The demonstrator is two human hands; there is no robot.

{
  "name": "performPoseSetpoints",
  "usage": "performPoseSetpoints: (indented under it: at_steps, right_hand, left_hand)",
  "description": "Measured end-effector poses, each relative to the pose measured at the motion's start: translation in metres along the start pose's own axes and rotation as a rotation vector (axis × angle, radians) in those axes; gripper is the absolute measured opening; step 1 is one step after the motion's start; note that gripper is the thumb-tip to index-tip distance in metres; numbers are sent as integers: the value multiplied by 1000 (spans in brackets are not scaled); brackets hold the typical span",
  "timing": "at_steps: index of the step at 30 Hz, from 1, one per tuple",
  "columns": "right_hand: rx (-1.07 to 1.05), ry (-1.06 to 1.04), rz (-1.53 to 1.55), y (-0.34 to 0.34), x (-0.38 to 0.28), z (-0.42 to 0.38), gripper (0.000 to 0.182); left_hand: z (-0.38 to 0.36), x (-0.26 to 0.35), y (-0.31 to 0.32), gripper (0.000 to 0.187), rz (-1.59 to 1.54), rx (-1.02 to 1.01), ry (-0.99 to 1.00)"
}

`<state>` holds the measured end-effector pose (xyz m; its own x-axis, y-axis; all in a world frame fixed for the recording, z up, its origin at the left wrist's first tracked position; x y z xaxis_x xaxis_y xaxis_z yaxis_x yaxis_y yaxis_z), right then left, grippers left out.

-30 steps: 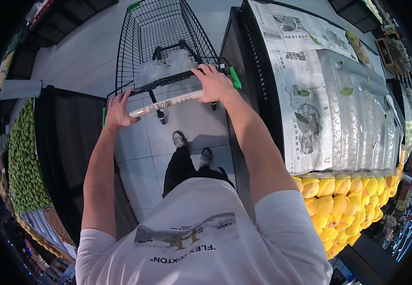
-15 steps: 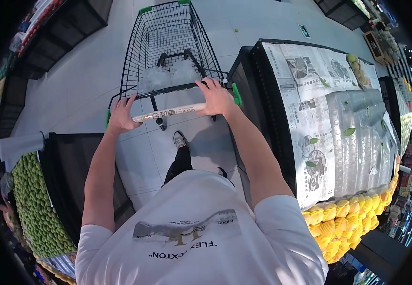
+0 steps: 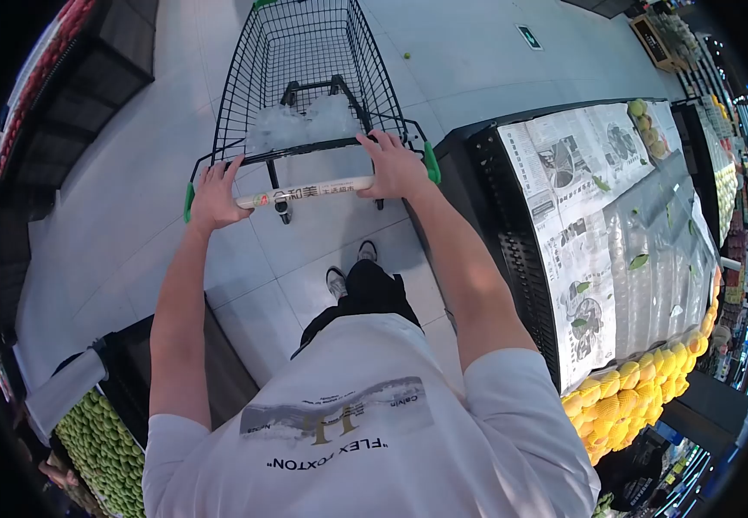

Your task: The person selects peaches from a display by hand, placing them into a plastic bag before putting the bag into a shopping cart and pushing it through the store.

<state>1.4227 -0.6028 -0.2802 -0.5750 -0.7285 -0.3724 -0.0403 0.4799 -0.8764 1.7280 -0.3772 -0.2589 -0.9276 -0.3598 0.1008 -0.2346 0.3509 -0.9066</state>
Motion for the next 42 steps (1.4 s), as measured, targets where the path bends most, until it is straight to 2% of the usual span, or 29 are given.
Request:
performPoseSetpoints:
  at_steps: [6,10,18,25,29,30,33,37,42]
  right_hand:
    - [64,-5,8,-28,32,63,111]
    - [46,6,50,-43,59,111,113]
    - [7,18,59,-94,118,212,115]
    - [17,11,105,-122,195,292,121]
    - [50,73,250,-131,234,328,114]
    - [39,105,248,-143,241,333,105]
    - [75,231,177,-160,264,347,105]
    - [67,309,197,-185,293,359,91]
    - [162,403,163,-202,332,376,94]
  left_hand:
    - [81,-11,-32,117,0,-5,8]
    - [134,-15,-50,117,9,-79,-5]
    - [248,-20,-82,116,8,-51,-1]
    - [353,-6,-105,117,17,-6,8]
    - [402,6,-123,116,17,-33,14]
    - [415,9,-129,116,19,-35,21]
    - [459,25,-143,115,30,-17,62]
    - [513,44,-165,115,40,-30,124]
    - [581,64,-196,115,76,-31,226]
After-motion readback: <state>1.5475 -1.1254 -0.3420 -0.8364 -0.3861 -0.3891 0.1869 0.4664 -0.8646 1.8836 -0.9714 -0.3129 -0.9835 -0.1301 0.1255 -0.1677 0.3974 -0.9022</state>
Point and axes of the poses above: each hand's wrist, its own z-axis towards the middle knuckle, its own y-axis out of the palm, x = y × z, the point moved 1 cm from there along z, towards the middle knuckle, and after that the axes turned 2 degrees about y, right-handed, at the moved point
